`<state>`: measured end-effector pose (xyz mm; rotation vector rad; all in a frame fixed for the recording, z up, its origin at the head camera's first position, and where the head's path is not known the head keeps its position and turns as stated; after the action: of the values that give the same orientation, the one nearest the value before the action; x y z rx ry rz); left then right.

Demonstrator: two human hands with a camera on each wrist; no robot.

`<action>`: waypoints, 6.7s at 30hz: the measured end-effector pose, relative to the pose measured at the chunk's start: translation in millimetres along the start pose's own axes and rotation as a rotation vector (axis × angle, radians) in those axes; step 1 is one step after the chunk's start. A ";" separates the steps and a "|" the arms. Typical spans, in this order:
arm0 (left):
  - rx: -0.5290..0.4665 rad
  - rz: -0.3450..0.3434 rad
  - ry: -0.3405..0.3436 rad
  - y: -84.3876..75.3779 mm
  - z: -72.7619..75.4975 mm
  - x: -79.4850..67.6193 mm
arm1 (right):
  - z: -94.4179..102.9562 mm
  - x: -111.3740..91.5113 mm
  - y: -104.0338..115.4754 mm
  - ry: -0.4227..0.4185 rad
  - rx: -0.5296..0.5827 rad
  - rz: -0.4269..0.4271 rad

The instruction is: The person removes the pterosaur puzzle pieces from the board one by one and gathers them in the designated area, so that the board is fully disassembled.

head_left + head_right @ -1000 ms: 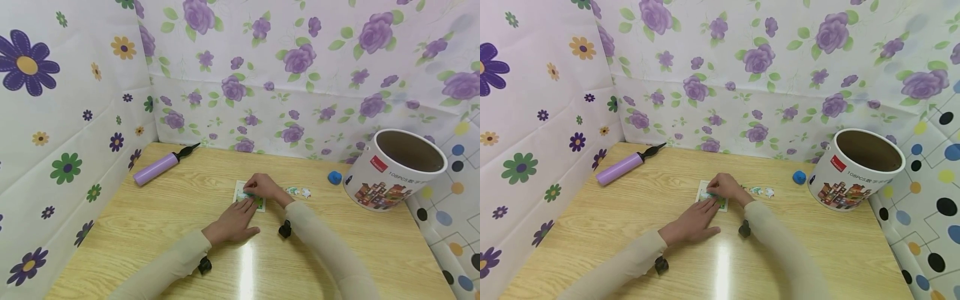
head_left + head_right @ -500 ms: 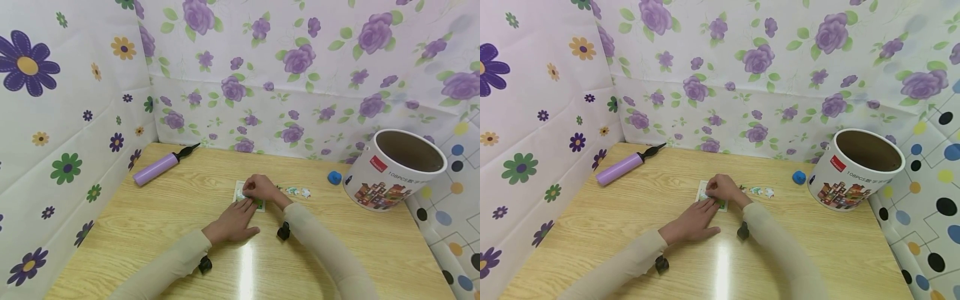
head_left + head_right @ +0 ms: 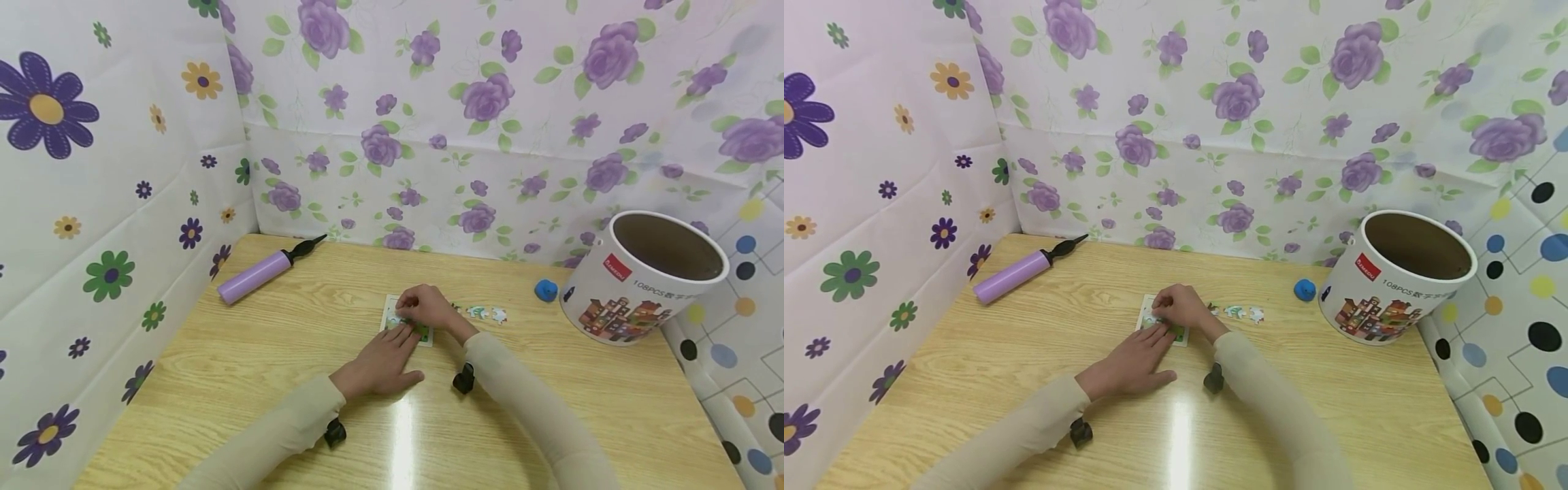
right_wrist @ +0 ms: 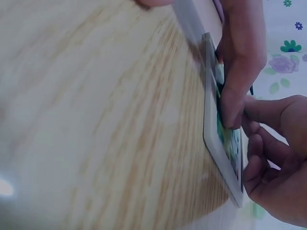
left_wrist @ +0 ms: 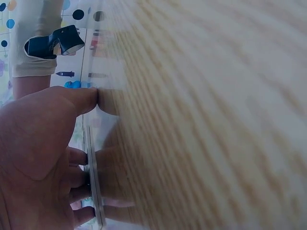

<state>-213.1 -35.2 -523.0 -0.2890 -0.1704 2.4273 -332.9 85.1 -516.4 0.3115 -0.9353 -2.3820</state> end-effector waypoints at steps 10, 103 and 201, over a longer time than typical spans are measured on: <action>0.021 -0.011 -0.006 0.2 0.4 0.2 | 4.1 -1.4 0.3 -0.038 0.040 -0.031; 0.204 -0.042 -0.162 -15.4 4.7 -3.4 | 38.9 -50.6 -29.4 -0.070 -0.047 -0.042; -0.019 -0.085 -0.065 -2.0 4.8 -1.3 | 81.5 -124.8 -83.0 -0.188 0.026 -0.260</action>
<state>-212.0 -34.8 -517.8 -0.2069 -0.2298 2.3530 -297.6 251.9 -512.0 0.2333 -1.0674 -2.6757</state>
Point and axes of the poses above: each hand's wrist, its own x-axis towards the middle knuckle, its own z-axis out of the back of the hand, y = z × x, the point moved 4 cm from there along x, towards the middle knuckle
